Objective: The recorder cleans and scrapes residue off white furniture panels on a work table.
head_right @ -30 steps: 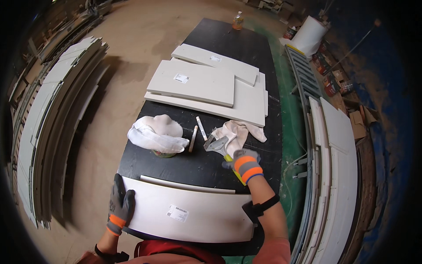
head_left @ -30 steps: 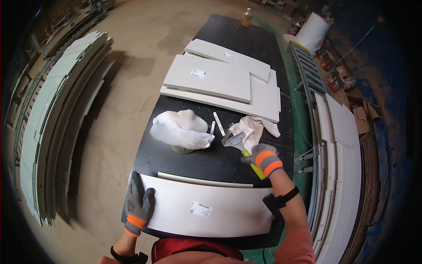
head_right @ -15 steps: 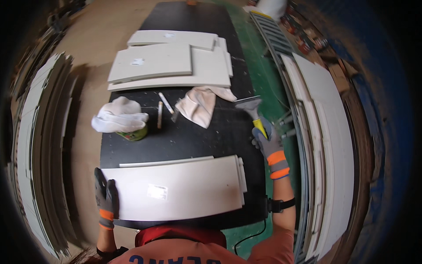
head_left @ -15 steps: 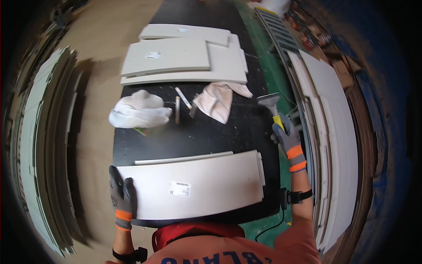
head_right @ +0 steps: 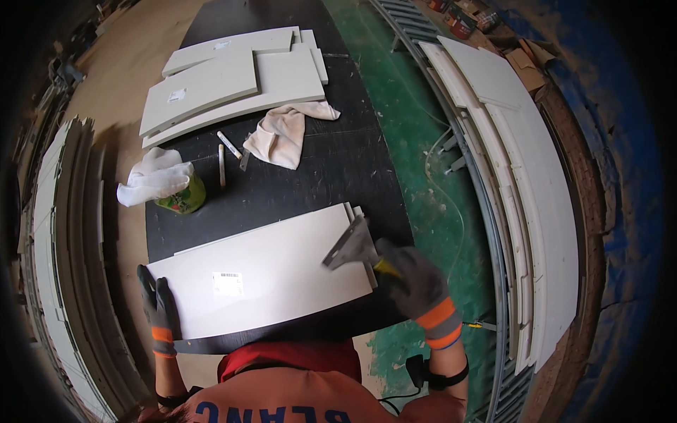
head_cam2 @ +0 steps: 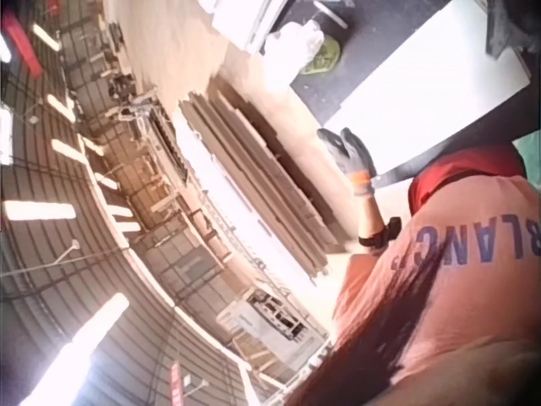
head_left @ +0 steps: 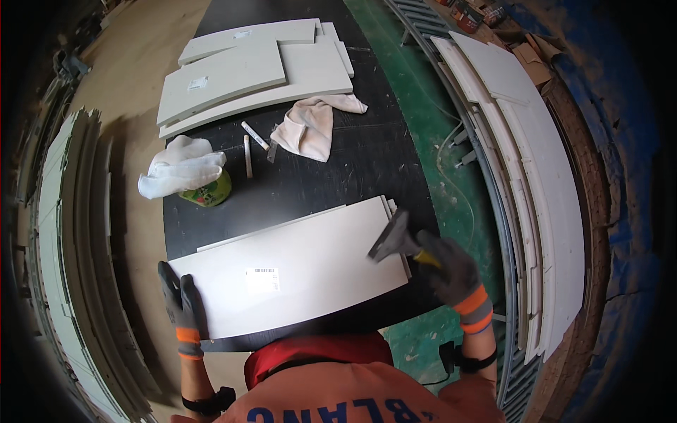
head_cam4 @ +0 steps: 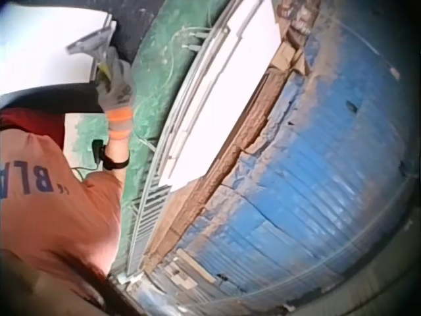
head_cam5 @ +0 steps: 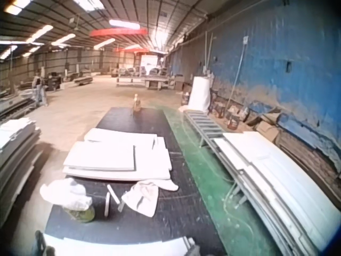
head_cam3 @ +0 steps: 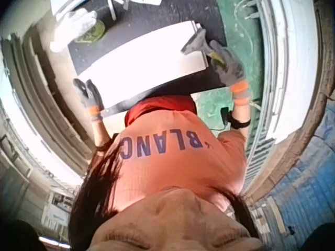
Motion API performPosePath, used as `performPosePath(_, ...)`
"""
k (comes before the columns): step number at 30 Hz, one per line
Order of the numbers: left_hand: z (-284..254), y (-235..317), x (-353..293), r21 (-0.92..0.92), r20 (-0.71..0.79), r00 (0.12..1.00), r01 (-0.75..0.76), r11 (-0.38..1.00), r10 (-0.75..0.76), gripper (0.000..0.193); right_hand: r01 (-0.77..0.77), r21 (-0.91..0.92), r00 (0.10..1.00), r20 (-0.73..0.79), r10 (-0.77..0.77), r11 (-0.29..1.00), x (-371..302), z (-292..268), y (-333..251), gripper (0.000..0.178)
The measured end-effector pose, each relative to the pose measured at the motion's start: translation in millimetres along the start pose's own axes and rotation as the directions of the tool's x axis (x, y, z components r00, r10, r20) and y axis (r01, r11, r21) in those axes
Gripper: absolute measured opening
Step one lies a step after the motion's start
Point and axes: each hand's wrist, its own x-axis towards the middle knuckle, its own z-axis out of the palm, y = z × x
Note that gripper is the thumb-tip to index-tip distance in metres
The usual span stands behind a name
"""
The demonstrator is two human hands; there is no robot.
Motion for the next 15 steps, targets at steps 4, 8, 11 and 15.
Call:
performPosePath(4,0.3,-1.5,1.3,-0.069,-0.005,1.0,-0.003,0.998,0.003,0.057,0.247,-0.201,0.964,0.144,-0.221,0.948,3.1,6.4,-4.7,0.056)
performPosePath(8,1.2,-10.5,2.5,-0.038,0.009,1.0,-0.014,0.999,0.014,0.057,0.284,-0.22,0.945,0.228,-0.234,0.933,14.9,7.7,4.3,0.06)
performPosePath(11,1.6,-10.4,1.2,-0.059,0.001,1.0,-0.012,0.998,0.012,0.057,0.303,-0.238,0.938,0.249,-0.243,0.923,21.7,5.6,2.9,0.059)
performPosePath(15,-0.1,-4.5,-0.2,-0.072,0.003,1.0,0.006,0.997,-0.006,0.057,0.311,-0.226,0.928,0.283,-0.243,0.923,28.6,1.9,-1.3,0.058)
